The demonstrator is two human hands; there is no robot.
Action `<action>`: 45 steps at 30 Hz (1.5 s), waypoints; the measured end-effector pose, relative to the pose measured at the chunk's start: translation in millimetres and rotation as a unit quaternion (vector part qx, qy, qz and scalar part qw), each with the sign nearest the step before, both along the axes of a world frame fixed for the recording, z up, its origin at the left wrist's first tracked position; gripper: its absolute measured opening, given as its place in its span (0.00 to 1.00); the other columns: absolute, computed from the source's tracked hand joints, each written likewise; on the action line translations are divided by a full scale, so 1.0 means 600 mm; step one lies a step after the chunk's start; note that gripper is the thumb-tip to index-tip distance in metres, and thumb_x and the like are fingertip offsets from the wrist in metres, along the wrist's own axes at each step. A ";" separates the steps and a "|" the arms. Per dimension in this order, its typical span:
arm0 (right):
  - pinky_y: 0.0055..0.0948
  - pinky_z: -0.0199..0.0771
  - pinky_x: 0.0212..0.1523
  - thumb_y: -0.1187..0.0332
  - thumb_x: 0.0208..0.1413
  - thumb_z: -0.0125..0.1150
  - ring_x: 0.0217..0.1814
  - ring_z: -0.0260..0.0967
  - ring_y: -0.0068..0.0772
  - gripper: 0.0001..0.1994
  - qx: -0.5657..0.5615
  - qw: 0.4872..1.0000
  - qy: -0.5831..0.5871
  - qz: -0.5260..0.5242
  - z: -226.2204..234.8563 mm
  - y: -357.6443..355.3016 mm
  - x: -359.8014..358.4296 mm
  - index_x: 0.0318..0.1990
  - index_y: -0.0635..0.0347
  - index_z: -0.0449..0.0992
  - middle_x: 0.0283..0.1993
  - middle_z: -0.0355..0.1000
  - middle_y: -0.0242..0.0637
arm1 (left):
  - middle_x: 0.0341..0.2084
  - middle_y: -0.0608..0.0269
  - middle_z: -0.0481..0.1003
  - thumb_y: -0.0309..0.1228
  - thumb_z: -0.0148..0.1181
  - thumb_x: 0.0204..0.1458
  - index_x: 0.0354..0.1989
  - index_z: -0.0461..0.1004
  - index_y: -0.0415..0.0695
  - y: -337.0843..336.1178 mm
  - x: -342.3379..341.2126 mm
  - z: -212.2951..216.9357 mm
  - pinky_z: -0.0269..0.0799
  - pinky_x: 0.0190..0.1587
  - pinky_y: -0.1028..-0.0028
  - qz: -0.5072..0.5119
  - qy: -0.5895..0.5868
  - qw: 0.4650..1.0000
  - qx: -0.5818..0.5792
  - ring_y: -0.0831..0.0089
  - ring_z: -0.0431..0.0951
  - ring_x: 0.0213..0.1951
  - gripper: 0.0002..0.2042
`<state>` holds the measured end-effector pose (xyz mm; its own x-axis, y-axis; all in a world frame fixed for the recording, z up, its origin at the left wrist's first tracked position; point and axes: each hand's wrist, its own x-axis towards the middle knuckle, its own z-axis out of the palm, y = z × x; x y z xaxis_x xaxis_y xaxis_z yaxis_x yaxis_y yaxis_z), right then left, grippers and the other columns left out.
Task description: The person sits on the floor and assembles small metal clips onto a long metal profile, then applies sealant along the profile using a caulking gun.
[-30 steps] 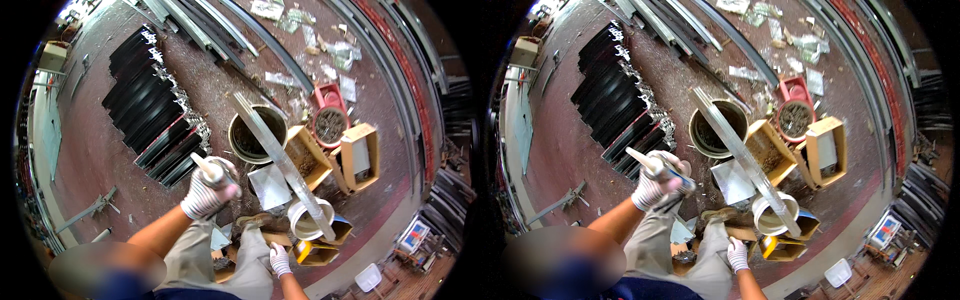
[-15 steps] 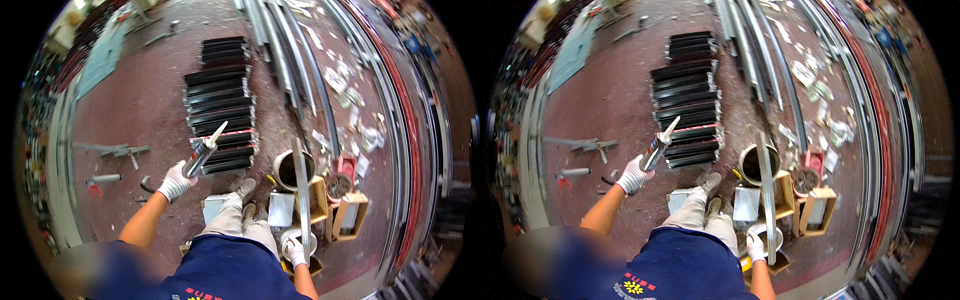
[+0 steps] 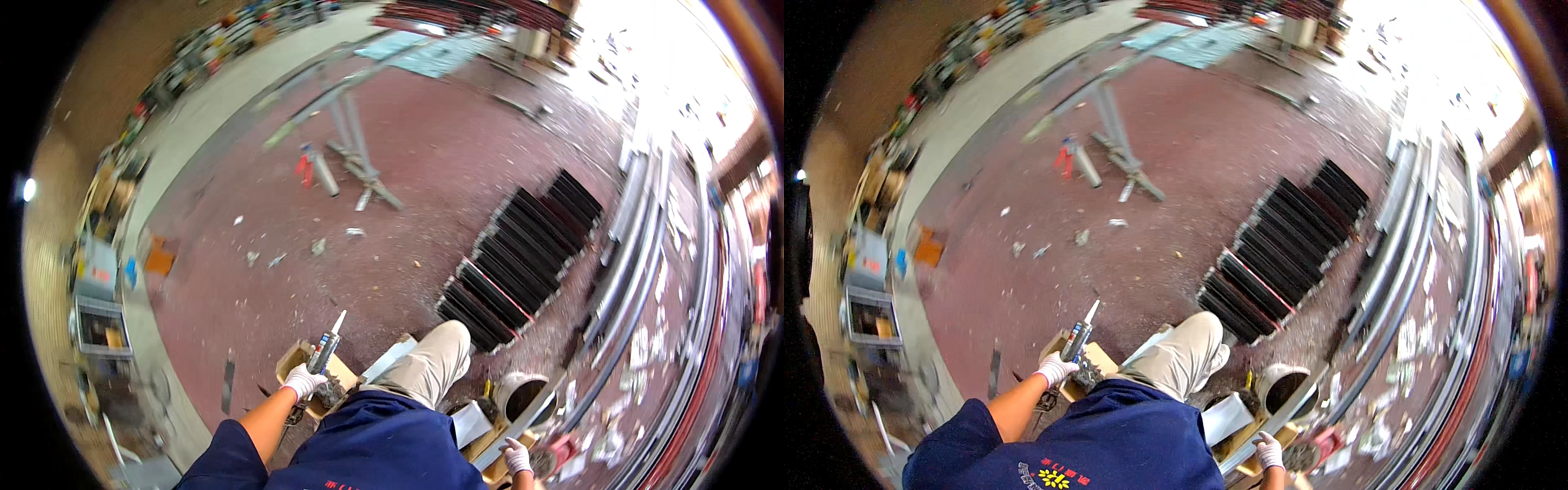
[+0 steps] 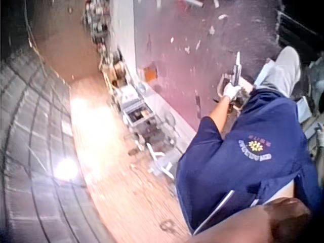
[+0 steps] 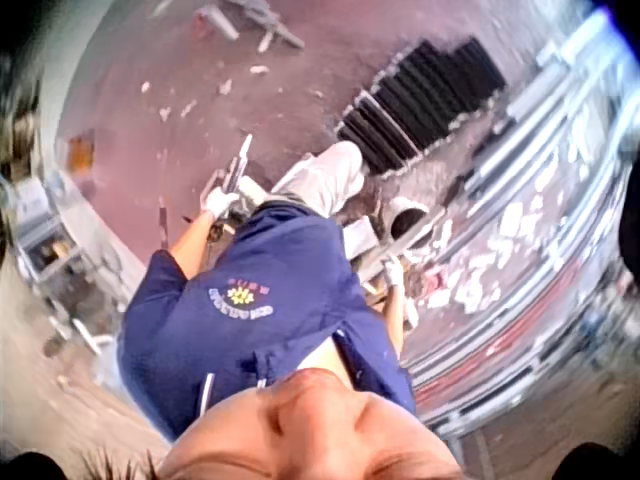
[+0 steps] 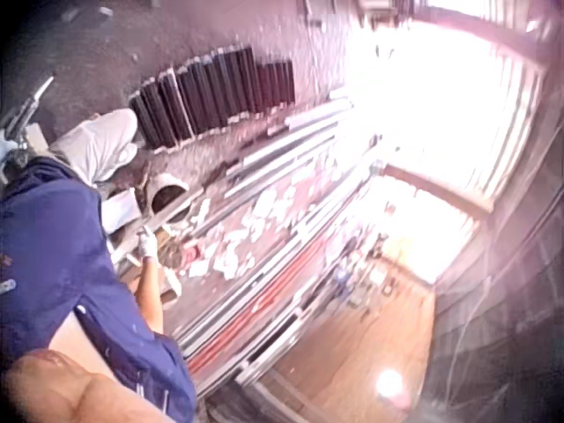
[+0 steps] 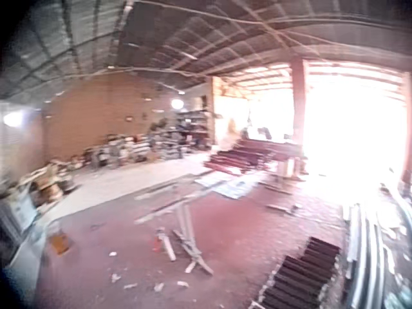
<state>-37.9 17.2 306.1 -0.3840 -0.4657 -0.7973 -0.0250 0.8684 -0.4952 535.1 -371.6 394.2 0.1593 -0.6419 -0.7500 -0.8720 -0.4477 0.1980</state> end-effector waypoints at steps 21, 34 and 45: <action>0.33 0.82 0.44 0.69 0.64 0.54 0.44 0.82 0.34 0.17 -0.149 0.646 0.212 0.718 -0.035 -0.867 0.206 0.56 0.65 0.79 0.44 0.84 0.48 | 0.50 0.44 0.81 0.47 0.75 0.43 0.53 0.76 0.41 -0.247 0.560 -0.072 0.76 0.58 0.58 0.312 -0.140 0.938 0.067 0.50 0.81 0.54 0.31; 0.39 0.75 0.63 0.61 0.67 0.55 0.59 0.78 0.48 0.18 -0.236 0.581 0.160 0.762 0.110 -1.610 0.797 0.57 0.61 0.80 0.52 0.82 0.48 | 0.49 0.40 0.81 0.49 0.76 0.38 0.50 0.77 0.40 -0.355 0.702 0.011 0.77 0.55 0.56 0.435 0.023 0.897 -0.073 0.46 0.81 0.53 0.33; 0.54 0.77 0.54 0.59 0.66 0.45 0.51 0.76 0.64 0.20 -0.196 0.443 0.058 0.873 0.026 -1.831 1.333 0.48 0.61 0.81 0.50 0.79 0.55 | 0.30 0.66 0.76 0.61 0.63 0.58 0.52 0.78 0.43 -0.360 0.834 0.015 0.72 0.34 0.69 0.774 0.192 0.584 -0.153 0.73 0.76 0.30 0.31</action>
